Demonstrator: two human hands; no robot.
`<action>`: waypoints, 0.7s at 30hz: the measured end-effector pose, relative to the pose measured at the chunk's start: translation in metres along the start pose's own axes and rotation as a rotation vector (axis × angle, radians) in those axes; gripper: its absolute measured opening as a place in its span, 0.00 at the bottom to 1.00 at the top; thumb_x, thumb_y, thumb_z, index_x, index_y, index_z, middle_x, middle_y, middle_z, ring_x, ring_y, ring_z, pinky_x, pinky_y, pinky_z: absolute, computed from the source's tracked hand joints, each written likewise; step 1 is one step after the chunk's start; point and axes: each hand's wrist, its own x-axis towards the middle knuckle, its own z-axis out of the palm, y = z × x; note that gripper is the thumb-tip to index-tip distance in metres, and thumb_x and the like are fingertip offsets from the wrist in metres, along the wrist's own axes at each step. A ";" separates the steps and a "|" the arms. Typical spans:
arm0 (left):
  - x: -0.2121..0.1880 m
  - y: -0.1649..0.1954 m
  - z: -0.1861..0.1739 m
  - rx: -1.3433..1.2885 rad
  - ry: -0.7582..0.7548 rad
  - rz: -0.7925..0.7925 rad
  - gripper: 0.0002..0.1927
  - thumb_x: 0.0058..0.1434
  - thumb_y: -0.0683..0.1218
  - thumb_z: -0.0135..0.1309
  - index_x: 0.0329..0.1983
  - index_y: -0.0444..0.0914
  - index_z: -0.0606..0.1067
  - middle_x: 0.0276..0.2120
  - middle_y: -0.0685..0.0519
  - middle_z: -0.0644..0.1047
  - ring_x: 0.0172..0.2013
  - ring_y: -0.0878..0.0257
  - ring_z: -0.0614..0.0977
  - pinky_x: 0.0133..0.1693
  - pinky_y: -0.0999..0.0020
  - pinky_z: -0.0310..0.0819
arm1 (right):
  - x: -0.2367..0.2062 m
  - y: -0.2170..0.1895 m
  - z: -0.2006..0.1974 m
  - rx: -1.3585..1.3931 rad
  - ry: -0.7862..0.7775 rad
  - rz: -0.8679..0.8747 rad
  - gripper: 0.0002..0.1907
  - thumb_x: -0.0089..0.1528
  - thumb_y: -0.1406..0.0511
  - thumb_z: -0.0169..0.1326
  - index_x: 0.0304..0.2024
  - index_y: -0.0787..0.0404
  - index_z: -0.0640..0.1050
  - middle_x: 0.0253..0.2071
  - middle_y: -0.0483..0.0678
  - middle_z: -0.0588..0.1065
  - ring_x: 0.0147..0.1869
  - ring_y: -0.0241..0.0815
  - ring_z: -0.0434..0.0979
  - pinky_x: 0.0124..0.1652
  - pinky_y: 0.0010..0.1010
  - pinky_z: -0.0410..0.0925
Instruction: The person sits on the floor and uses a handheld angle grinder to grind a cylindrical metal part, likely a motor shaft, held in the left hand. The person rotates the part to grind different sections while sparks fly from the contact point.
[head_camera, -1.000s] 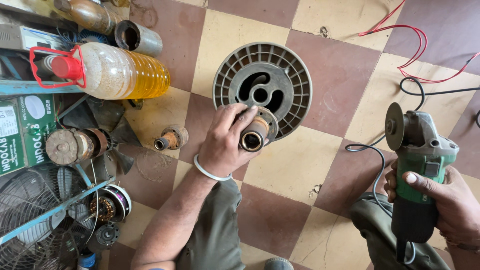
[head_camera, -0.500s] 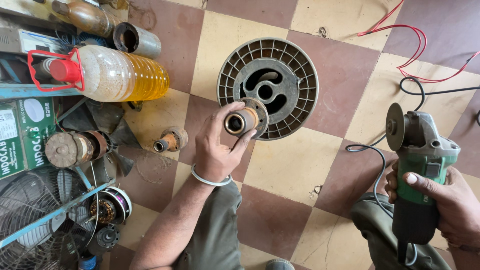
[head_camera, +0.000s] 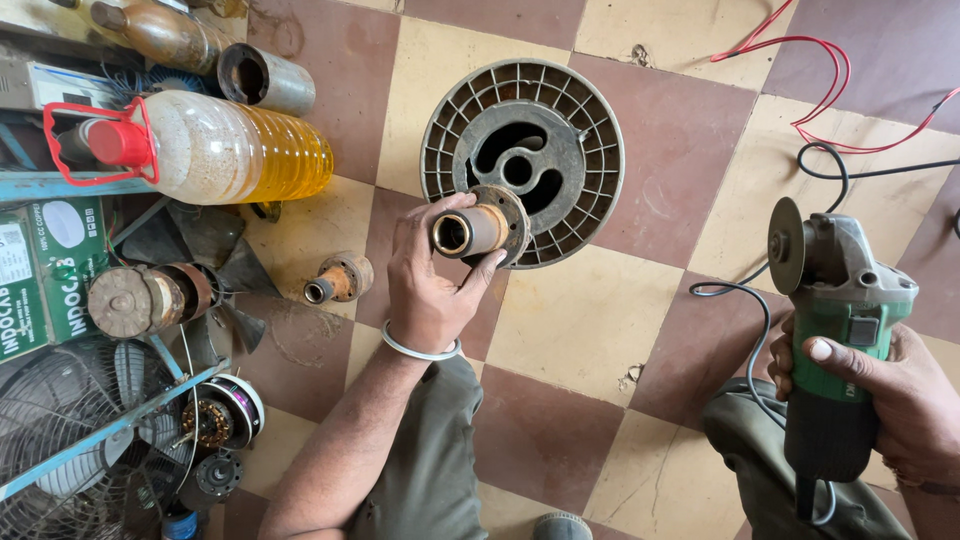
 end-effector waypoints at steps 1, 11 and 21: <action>0.000 -0.001 0.000 0.010 -0.004 0.004 0.34 0.55 0.41 0.73 0.62 0.36 0.69 0.55 0.47 0.79 0.59 0.50 0.78 0.62 0.56 0.75 | 0.000 0.000 0.000 0.001 -0.003 -0.005 0.25 0.60 0.62 0.64 0.52 0.75 0.76 0.36 0.61 0.79 0.37 0.53 0.82 0.37 0.43 0.77; -0.002 -0.002 -0.005 -0.021 -0.086 0.015 0.38 0.53 0.41 0.73 0.64 0.37 0.67 0.60 0.48 0.75 0.64 0.49 0.72 0.67 0.53 0.69 | -0.003 0.000 -0.001 -0.039 0.008 0.032 0.26 0.60 0.61 0.64 0.53 0.75 0.76 0.37 0.62 0.79 0.38 0.53 0.83 0.38 0.43 0.77; -0.003 -0.006 0.002 -0.007 -0.054 0.043 0.39 0.51 0.43 0.75 0.63 0.37 0.67 0.59 0.47 0.74 0.62 0.48 0.72 0.65 0.52 0.68 | 0.000 0.003 -0.002 -0.044 0.008 0.026 0.26 0.59 0.62 0.64 0.53 0.76 0.76 0.36 0.63 0.80 0.37 0.54 0.83 0.38 0.44 0.77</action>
